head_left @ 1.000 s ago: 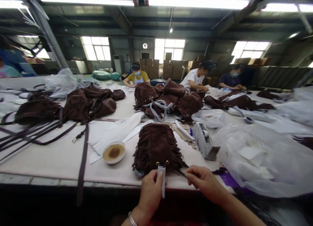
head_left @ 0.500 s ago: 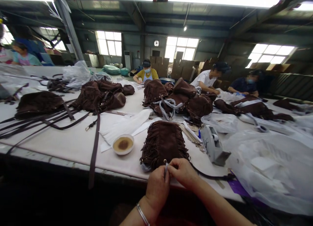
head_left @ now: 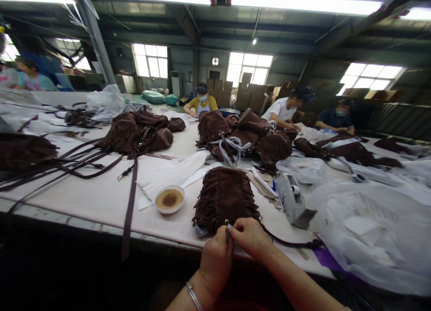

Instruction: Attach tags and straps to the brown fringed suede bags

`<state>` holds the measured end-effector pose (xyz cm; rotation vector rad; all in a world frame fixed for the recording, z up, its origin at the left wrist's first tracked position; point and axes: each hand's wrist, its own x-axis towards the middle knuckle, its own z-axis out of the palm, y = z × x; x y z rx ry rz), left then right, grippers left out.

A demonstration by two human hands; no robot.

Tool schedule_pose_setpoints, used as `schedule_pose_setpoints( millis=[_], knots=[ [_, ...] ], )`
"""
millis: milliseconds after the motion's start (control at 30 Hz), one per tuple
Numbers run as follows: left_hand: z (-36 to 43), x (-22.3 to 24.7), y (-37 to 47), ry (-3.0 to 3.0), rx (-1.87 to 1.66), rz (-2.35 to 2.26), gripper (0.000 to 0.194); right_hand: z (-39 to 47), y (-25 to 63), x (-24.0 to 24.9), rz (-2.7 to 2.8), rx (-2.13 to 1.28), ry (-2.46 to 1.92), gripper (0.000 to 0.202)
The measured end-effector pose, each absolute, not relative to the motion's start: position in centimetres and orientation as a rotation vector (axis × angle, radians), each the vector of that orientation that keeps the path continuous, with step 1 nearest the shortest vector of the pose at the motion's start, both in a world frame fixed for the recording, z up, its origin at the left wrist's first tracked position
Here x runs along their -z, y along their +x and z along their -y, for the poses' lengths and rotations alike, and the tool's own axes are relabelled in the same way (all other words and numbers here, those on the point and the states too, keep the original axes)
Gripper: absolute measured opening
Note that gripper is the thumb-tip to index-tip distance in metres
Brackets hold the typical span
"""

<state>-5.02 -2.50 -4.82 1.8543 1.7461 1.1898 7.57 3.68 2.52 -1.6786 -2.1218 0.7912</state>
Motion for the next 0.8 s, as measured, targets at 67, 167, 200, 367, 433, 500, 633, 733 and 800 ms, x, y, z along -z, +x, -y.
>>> schedule_pose_setpoints(
  millis=[67, 167, 200, 367, 433, 500, 633, 733, 800],
  knots=[
    [2.4, 3.9, -5.0, 1.797, -1.211, -1.699, 0.026, -3.6, 7.9, -2.4, 2.113, -0.843, -1.62, 0.019],
    [2.1, 2.5, -5.0, 1.609, -1.212, -1.659, 0.022, -3.4, 8.6, -2.0, 2.081, -0.93, -1.525, 0.022],
    [2.0, 2.1, -5.0, 1.537, -1.205, -1.64, 0.022, -3.3, 8.8, -1.8, 2.06, -0.94, -1.506, 0.023],
    [1.9, 1.1, -4.7, 1.242, -1.194, -1.489, 0.027, -3.1, 9.1, -0.8, 1.891, -0.956, -1.576, 0.022],
    [1.9, 1.1, -4.7, 1.137, -1.195, -1.42, 0.033, -3.2, 9.1, -0.4, 1.838, -0.978, -1.618, 0.023],
    [1.9, 1.4, -4.7, 1.041, -1.206, -1.354, 0.038, -3.3, 9.1, -0.1, 1.817, -0.98, -1.633, 0.017],
    [1.7, 2.4, -4.7, 0.855, -1.262, -1.223, 0.044, -3.3, 9.3, 0.7, 1.726, -0.996, -1.697, 0.012],
    [1.5, 2.7, -4.5, 0.724, -1.273, -1.106, 0.048, -3.0, 9.4, 1.4, 1.586, -1.204, -1.618, 0.03],
    [1.5, 2.7, -4.4, 0.638, -1.247, -1.071, 0.052, -2.7, 9.6, 1.7, 1.424, -1.404, -1.496, 0.036]
  ],
)
